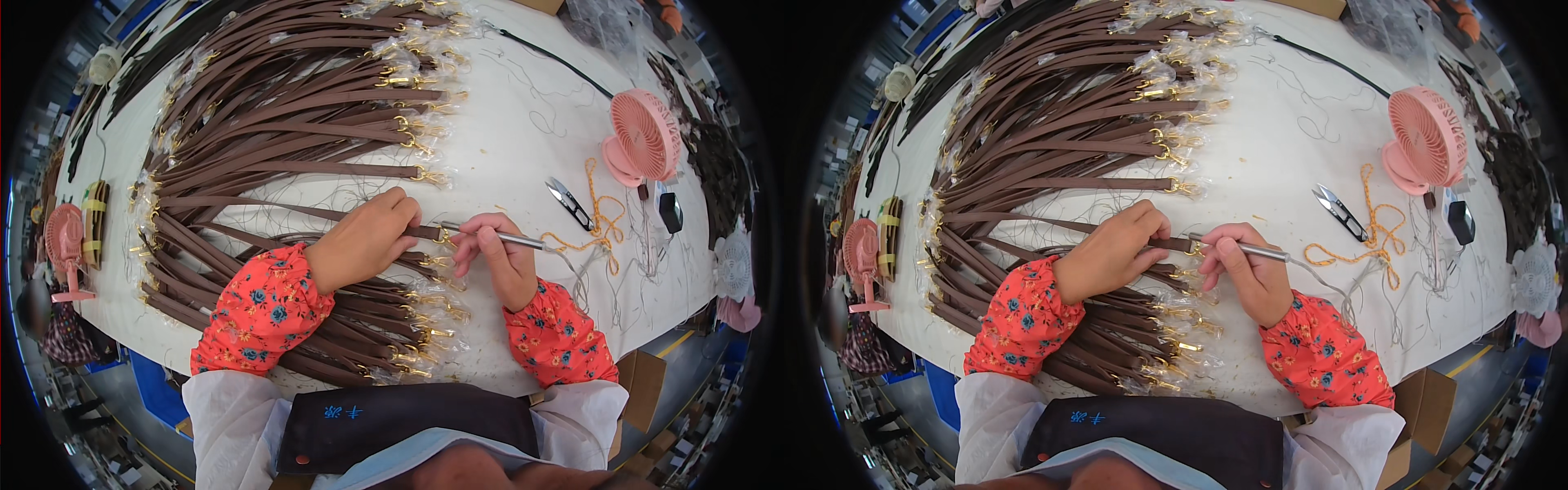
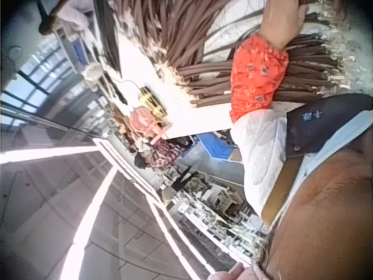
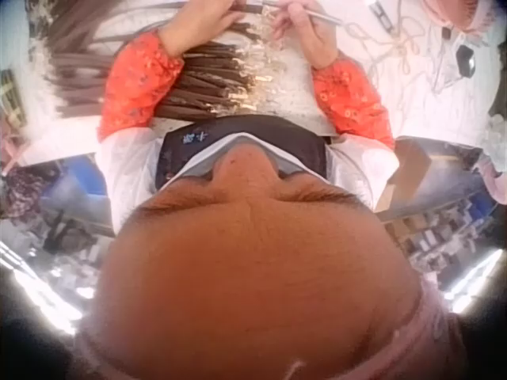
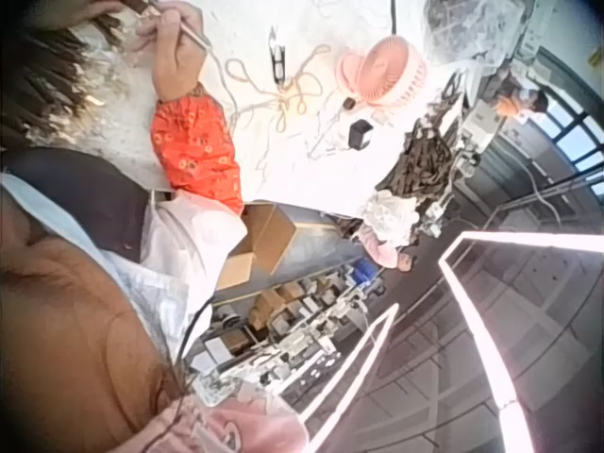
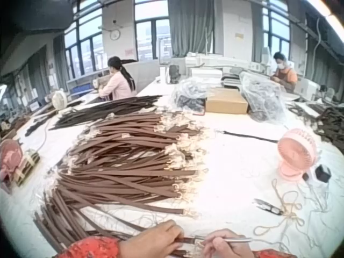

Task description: Assembling small leather straps with buckles and hooks at a workbench.

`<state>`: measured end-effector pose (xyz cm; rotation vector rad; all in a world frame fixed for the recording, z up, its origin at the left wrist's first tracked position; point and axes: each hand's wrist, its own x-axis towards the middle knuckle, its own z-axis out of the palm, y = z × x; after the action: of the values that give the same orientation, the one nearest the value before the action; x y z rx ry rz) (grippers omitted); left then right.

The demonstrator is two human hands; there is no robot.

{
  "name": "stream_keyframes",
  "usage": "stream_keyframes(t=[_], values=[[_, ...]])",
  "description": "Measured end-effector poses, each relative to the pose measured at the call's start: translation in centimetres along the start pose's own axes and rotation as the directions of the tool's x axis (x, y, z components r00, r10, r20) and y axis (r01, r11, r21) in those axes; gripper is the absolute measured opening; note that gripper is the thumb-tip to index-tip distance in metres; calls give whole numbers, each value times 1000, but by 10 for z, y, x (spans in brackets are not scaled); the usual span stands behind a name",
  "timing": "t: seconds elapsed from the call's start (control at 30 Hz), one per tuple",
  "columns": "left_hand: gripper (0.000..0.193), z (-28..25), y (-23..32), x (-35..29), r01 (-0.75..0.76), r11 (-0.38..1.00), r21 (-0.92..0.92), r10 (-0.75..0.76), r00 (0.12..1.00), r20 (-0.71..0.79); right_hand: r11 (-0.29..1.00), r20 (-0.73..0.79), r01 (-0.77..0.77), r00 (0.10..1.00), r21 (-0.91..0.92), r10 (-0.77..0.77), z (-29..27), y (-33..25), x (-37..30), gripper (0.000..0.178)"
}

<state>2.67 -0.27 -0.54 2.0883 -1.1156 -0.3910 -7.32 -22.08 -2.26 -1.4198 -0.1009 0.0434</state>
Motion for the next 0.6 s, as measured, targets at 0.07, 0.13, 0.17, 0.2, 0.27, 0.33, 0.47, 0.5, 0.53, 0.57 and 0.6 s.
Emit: stream_keyframes(t=[0.07, 0.13, 0.17, 0.2, 0.27, 0.33, 0.47, 0.5, 0.53, 0.57, 0.6], values=[[17, 0, -1, 0, -18, 999, 48, 18, 1000, 11, 1000, 0, -8, 1000, 7, 8, 1, 0, 0, 28], [15, 3, -3, -1, -37, 995, 96, 35, 999, 23, 1000, -1, -16, 1000, 16, 16, 1, -1, 0, 28], [15, 7, -3, -2, -73, 984, 165, 75, 997, -6, 1000, 0, -25, 1000, 17, 25, 2, -1, 0, 28], [15, 9, -4, -2, -107, 966, 234, 118, 993, -30, 999, -1, -34, 999, 18, 34, 2, -1, 0, 28], [13, 6, -3, -1, -82, 977, 199, 88, 996, -21, 999, 9, -39, 999, 10, 39, 0, -1, 0, 28], [11, 2, -6, 1, -54, 985, 165, 57, 998, -11, 999, 20, -46, 999, 2, 45, 0, -1, -1, 29], [11, -8, -9, 3, 18, 996, -84, -20, 1000, -23, 997, 40, -81, 996, -20, 82, 0, -2, -1, 29], [11, -9, -9, 4, 69, 988, -141, -69, 998, 3, 995, 48, -95, 994, -24, 96, -1, -2, -1, 29], [11, -9, -9, 4, 69, 987, -142, -69, 998, 3, 995, 47, -96, 994, -24, 97, -1, -2, -1, 29], [10, -9, -9, 5, 67, 984, -163, -69, 998, -8, 995, 56, -98, 993, -32, 99, -2, -2, -1, 29], [8, -9, -9, 5, 66, 981, -182, -71, 997, -21, 994, 67, -98, 993, -39, 101, -2, -2, -1, 29]])
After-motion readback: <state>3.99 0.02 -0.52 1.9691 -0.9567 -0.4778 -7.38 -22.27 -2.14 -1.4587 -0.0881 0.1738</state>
